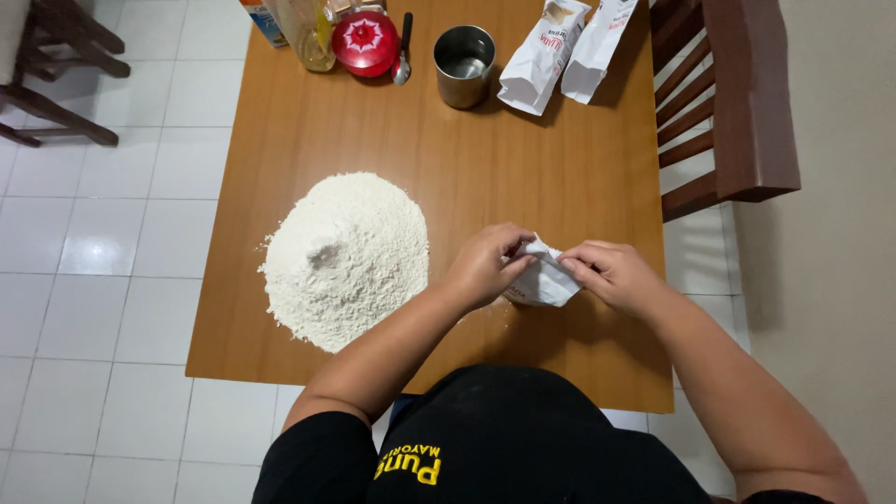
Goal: Opening bags of flour, pouring them onto a table, and shaping the piles into wells.
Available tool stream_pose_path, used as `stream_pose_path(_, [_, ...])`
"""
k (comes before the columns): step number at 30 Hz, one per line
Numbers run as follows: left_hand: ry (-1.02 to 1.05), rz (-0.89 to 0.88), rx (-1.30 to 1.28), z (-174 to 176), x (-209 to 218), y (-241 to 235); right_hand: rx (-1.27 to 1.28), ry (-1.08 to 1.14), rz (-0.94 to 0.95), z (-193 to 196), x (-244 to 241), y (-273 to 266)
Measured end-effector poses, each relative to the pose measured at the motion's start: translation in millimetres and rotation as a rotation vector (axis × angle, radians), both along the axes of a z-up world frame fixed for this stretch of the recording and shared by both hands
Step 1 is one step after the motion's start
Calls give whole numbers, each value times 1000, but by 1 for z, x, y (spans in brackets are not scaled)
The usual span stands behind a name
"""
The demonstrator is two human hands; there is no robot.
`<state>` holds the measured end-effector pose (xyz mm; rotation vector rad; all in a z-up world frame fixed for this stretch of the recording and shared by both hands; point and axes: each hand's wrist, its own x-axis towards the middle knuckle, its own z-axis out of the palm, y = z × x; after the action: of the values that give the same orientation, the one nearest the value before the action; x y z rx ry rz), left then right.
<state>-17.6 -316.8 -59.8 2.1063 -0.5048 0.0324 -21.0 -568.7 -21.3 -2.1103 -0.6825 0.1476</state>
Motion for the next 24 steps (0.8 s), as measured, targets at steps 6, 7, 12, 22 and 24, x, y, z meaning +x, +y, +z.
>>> stream_pose_path(6, [-242,-143,31,14,4,-1,-89,96,25,19,9,10])
stream_pose_path(7, [-246,-142,31,13,6,0,-89,92,26,22,13,11])
stream_pose_path(12, [-593,-186,181,30,3,2,-302,213,92,42,24,15])
stream_pose_path(22, [-729,-248,254,36,17,3,-421,250,170,52,33,15])
stream_pose_path(24, [-815,-250,300,45,21,-1,-502,188,174,30,42,7])
